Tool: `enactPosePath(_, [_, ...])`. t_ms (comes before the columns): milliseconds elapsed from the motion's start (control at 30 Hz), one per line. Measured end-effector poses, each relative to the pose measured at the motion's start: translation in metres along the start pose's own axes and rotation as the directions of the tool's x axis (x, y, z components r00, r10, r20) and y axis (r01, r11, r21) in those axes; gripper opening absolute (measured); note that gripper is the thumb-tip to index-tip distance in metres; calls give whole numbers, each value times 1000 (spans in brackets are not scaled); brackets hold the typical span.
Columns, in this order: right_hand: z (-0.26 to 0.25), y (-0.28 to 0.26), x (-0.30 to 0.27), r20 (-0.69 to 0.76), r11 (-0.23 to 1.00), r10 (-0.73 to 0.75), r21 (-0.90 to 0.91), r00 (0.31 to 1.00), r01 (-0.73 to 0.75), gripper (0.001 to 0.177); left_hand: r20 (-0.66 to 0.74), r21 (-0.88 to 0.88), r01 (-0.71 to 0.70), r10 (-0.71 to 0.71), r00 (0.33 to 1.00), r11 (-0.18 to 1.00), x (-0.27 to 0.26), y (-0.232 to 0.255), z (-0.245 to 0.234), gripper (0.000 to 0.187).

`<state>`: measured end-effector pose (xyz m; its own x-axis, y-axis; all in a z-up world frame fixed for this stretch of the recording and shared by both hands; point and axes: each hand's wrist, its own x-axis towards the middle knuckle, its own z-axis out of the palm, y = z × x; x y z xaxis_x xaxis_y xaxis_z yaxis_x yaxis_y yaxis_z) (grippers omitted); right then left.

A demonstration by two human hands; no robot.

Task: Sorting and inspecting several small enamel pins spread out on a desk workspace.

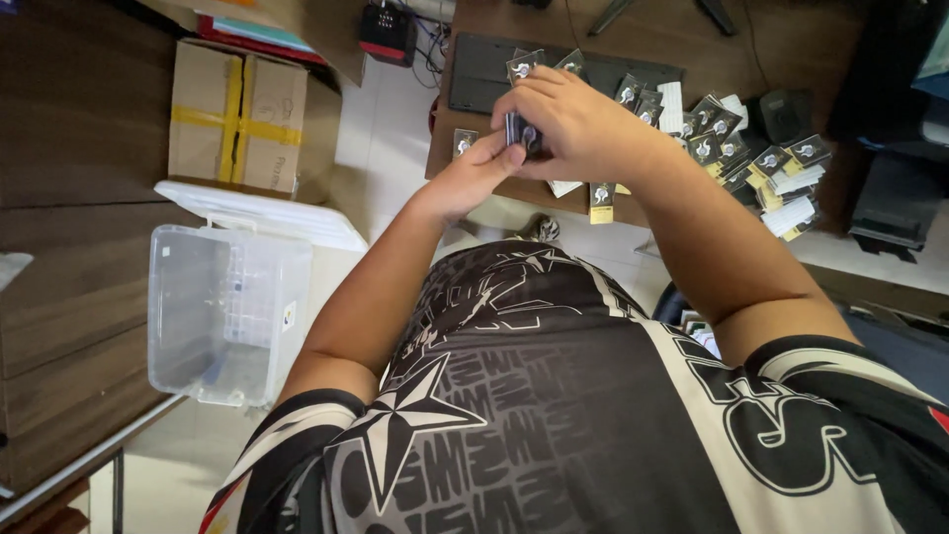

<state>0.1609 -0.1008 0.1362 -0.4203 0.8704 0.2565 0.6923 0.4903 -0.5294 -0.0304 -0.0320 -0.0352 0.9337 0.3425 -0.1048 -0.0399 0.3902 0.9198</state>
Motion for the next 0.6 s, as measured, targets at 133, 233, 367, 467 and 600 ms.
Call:
enactPosePath(133, [-1,-7,5,45,998,21,63,999,-24,48,46,-105,88,-83,995,991,-7,2,5,57])
enactPosePath(233, [-1,-7,6,31,999,16,-40,999,-15,53,15,-106,-36,38,999,994,-3,0,17,50])
enactPosePath(367, [11,-7,7,74,981,89,-181,993,-74,46,-346,49,-222,225,911,974,-7,5,35,24])
enactPosePath(467, [16,-2,10,72,983,60,-178,996,-47,50,-408,144,-207,248,879,968,-10,2,31,17])
enactPosePath(600, [10,-2,13,88,999,31,-31,996,-28,49,-371,-154,-352,276,887,923,-10,-20,18,16])
